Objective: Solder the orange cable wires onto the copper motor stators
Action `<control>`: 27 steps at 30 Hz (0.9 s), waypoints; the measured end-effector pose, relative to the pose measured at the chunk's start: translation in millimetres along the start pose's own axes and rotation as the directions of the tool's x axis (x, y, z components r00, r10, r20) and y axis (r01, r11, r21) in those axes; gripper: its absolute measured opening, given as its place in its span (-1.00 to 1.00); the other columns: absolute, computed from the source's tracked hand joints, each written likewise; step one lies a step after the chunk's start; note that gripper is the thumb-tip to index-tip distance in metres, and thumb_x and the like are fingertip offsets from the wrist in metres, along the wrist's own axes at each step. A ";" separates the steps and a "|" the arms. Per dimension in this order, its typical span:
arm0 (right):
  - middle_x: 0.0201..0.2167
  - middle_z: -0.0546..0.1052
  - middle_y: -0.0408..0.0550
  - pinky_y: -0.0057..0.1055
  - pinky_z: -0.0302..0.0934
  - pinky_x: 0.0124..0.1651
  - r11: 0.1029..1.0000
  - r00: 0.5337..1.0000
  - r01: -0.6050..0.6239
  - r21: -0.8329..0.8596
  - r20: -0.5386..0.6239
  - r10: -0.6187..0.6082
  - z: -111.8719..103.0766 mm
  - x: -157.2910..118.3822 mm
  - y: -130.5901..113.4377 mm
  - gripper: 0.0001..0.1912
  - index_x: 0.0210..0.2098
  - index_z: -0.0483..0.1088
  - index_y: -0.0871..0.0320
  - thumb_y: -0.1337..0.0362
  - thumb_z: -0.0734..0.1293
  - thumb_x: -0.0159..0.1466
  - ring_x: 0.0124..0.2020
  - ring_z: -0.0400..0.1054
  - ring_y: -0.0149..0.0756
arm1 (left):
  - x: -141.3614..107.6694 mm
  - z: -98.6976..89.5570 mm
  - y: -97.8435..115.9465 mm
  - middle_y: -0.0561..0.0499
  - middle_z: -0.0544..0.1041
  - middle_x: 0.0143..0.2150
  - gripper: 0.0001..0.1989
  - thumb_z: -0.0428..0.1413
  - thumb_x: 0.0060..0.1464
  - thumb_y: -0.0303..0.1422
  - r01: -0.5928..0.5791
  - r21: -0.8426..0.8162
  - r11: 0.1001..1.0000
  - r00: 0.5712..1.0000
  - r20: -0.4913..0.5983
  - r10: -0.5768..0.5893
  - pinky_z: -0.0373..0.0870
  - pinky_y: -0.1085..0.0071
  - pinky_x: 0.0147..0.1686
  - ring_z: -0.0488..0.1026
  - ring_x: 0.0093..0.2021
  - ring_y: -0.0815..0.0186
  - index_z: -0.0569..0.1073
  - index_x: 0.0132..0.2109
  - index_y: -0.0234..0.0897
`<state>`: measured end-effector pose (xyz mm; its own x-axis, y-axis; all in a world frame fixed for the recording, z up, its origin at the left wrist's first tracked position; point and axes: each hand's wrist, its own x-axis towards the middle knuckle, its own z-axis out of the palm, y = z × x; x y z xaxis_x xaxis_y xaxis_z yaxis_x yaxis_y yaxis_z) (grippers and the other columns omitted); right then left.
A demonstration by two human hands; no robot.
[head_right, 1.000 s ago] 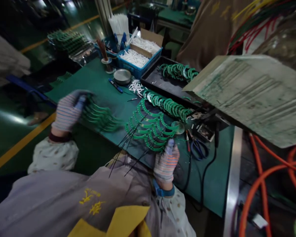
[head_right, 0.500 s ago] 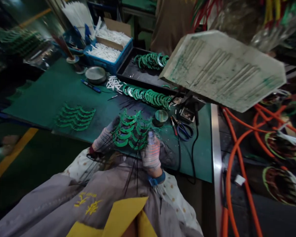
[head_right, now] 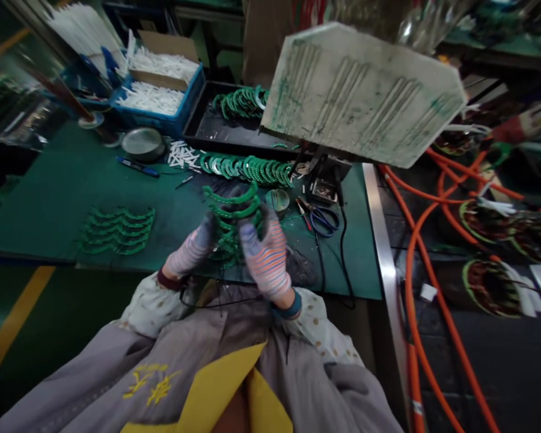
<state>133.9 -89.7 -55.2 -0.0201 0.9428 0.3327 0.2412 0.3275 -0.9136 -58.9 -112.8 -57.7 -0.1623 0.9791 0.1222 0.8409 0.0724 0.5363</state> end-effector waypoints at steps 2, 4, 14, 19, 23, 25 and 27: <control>0.02 0.74 0.14 0.02 0.55 0.23 0.988 0.987 -0.053 -0.148 -0.159 0.029 -20.8 19.0 15.0 -0.37 0.10 0.62 0.14 -0.29 0.29 0.51 0.05 0.64 -0.01 | 9.8 2.4 11.4 -0.13 0.57 0.47 -0.44 0.04 0.64 -0.14 -0.177 -0.243 0.954 0.978 0.065 0.199 0.51 0.24 0.46 0.54 0.46 0.19 0.40 0.58 -0.28; -0.03 0.73 0.17 0.07 0.52 0.23 0.927 0.970 -0.053 -0.370 -0.241 -0.041 -44.7 40.3 35.2 -0.37 0.06 0.62 0.17 -0.27 0.28 0.51 0.03 0.63 0.04 | 21.6 -4.8 16.0 -0.19 0.50 0.52 -0.35 0.09 0.62 -0.05 -0.246 -0.513 0.823 0.944 0.067 0.324 0.41 0.12 0.55 0.49 0.51 0.06 0.32 0.64 -0.27; -0.17 0.69 0.20 -0.06 0.44 0.19 0.615 0.994 0.103 -0.782 0.106 -0.032 -24.3 75.7 37.7 -0.62 0.09 0.55 0.21 0.07 0.28 0.52 0.00 0.60 0.08 | 89.4 28.0 23.8 -0.26 0.66 0.33 -0.45 0.07 0.56 -0.15 -0.331 -0.371 0.867 0.921 0.075 0.383 0.42 0.13 0.49 0.59 0.37 -0.01 0.60 0.39 -0.48; -0.28 0.63 0.09 -0.03 0.47 0.13 0.678 1.000 -0.008 -0.735 -0.026 -0.017 -55.8 92.7 67.6 -0.69 -0.23 0.47 0.09 0.01 0.30 0.49 -0.15 0.54 0.00 | 102.0 47.0 21.1 -0.19 0.67 0.33 -0.52 0.02 0.57 -0.21 -0.327 -0.387 0.862 0.895 0.166 0.414 0.45 0.15 0.46 0.61 0.35 0.02 0.62 0.37 -0.37; -0.26 0.62 0.12 0.02 0.46 0.20 0.682 0.999 -0.046 -0.730 -0.033 0.032 -47.8 88.7 54.0 -0.78 -0.18 0.48 0.12 0.11 0.31 0.48 -0.06 0.56 0.04 | 112.9 60.7 21.2 -0.22 0.66 0.35 -0.52 0.01 0.53 -0.31 -0.327 -0.383 0.864 0.876 0.220 0.429 0.44 0.12 0.48 0.60 0.36 0.02 0.60 0.38 -0.41; -0.26 0.61 0.11 0.02 0.46 0.21 0.637 0.997 -0.033 -0.770 0.015 0.070 -29.5 86.1 31.6 -0.85 -0.12 0.50 0.15 0.24 0.30 0.47 -0.04 0.57 0.05 | 117.2 67.9 20.7 -0.24 0.64 0.36 -0.50 0.01 0.49 -0.37 -0.334 -0.370 0.867 0.876 0.218 0.430 0.42 0.11 0.50 0.58 0.39 0.01 0.58 0.40 -0.45; -0.29 0.60 0.09 -0.01 0.47 0.17 0.590 0.990 -0.032 -0.807 0.054 0.128 -15.2 88.8 12.9 -0.85 -0.09 0.51 0.17 0.35 0.28 0.44 -0.09 0.59 0.03 | 119.5 73.0 19.9 -0.27 0.62 0.39 -0.48 0.02 0.46 -0.40 -0.326 -0.365 0.872 0.885 0.205 0.417 0.40 0.11 0.51 0.56 0.41 0.01 0.55 0.42 -0.48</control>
<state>149.9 -2.7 -34.0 -0.0415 0.9788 0.2003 0.9259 0.1130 -0.3604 -23.8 19.6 -93.4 0.3129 0.9361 0.1609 0.5980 -0.3257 0.7323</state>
